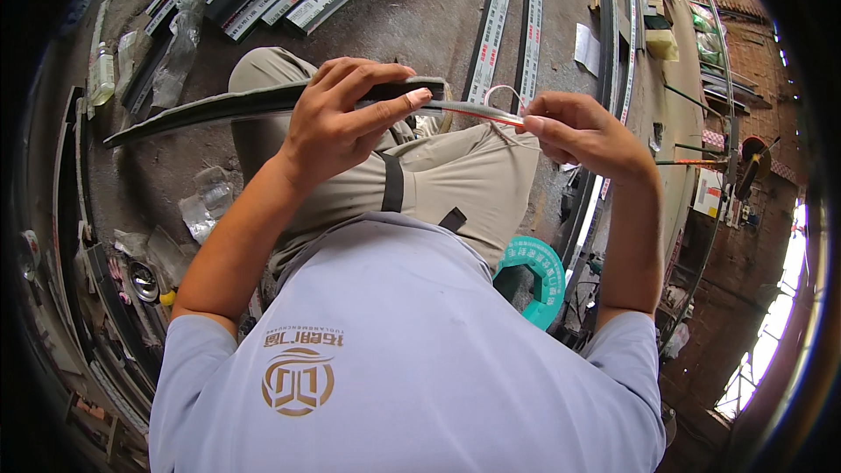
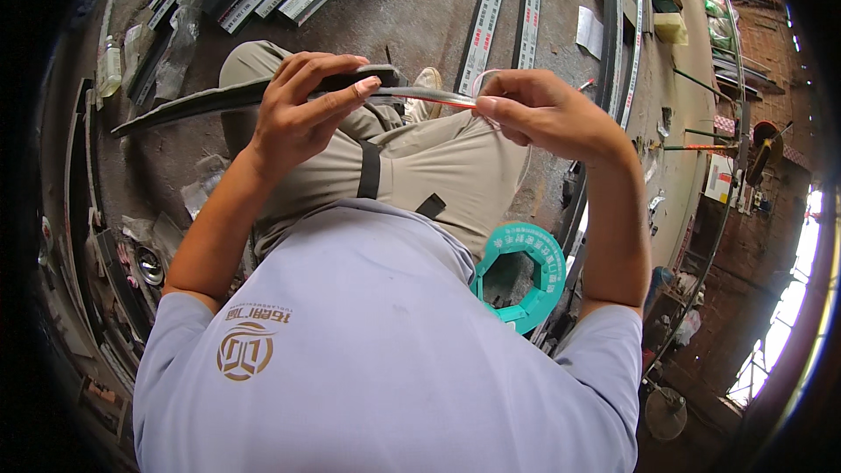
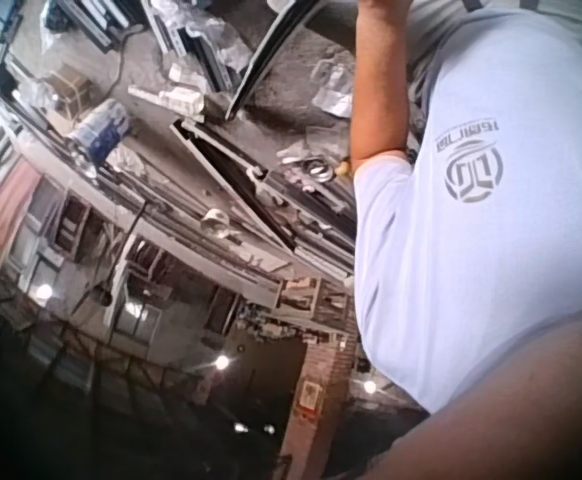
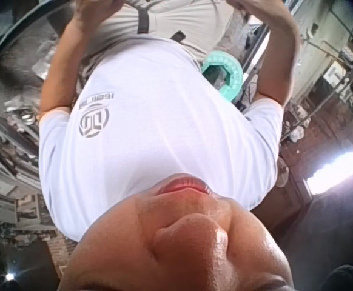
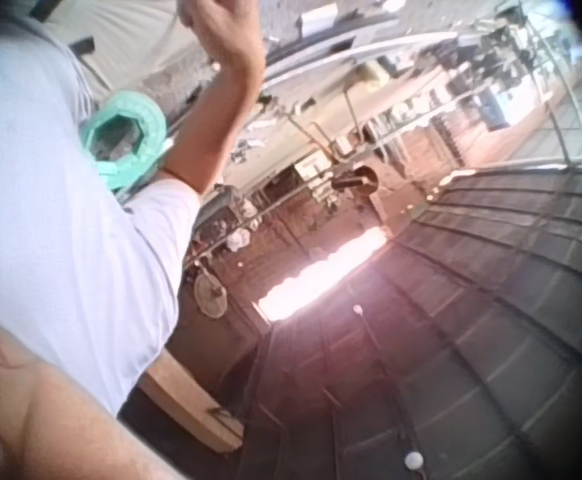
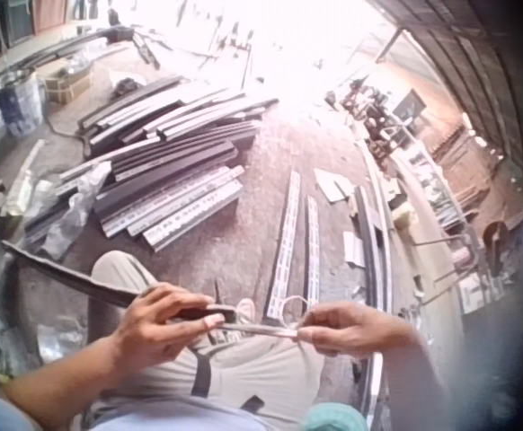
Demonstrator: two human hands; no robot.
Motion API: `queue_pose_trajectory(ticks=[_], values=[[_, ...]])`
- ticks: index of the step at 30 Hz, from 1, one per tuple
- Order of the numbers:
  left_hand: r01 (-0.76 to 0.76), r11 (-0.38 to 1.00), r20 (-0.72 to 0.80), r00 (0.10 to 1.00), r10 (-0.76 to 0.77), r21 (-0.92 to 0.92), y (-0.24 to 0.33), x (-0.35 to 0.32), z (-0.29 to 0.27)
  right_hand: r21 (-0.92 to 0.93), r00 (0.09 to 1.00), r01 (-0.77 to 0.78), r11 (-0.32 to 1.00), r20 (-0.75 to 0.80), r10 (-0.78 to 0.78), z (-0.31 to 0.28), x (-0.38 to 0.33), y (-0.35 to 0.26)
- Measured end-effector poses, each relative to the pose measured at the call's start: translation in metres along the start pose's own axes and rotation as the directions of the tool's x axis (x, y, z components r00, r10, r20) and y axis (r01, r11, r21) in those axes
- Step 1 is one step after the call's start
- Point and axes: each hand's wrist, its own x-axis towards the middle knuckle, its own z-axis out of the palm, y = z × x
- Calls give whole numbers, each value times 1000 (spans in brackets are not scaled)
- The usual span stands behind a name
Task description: The person measures and marks several long metal profiles using a tape measure and a green marker. They then sit on a stool and insert a red cable into the grooves of the profiles.
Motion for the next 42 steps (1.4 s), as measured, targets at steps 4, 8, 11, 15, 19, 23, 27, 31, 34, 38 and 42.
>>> queue_pose_trajectory(ticks=[4, 8, 11, 15, 19, 23, 27, 31, 34, 38, 42], values=[[3, 1000, -2, 1000, -3, -8, 0, 0, 0, -99, 1000, 27, 995, -14, -28, -6, -7, 0], [5, 1000, 10, 1000, -5, -8, 1, 2, -1, -480, 946, 166, 862, -170, -277, 9, -1, -7], [-13, 1000, 18, 1000, 12, 17, 1, 3, -3, -671, 883, 246, 700, -142, -446, 31, 14, -11], [-20, 999, 26, 999, 19, 42, 0, 6, -5, -815, 823, 191, 547, -171, -542, 48, 29, -19], [2, 999, 41, 999, -3, 40, 1, 8, -6, -846, 830, 162, 508, -162, -534, 54, 28, -20], [11, 999, 64, 998, -13, 31, 4, 10, -7, -804, 771, 247, 541, -175, -612, 64, 41, -10], [6, 1000, 79, 997, -4, -18, 6, 10, -7, -480, 867, 324, 815, -194, -459, 59, 50, 2], [19, 999, 84, 996, -16, -38, 7, 9, -7, -36, 999, 35, 999, 35, -33, 25, 27, 3], [16, 999, 74, 997, -13, -46, 6, 9, -7, -25, 996, -30, 999, 86, 32, 7, 7, -2], [10, 999, 62, 998, -7, -42, 6, 11, -7, -441, 975, 89, 893, -144, -169, 13, -2, -7], [-3, 1000, 82, 997, 4, -21, 7, 13, -9, -756, 857, 245, 607, -125, -501, 40, 16, -9]])
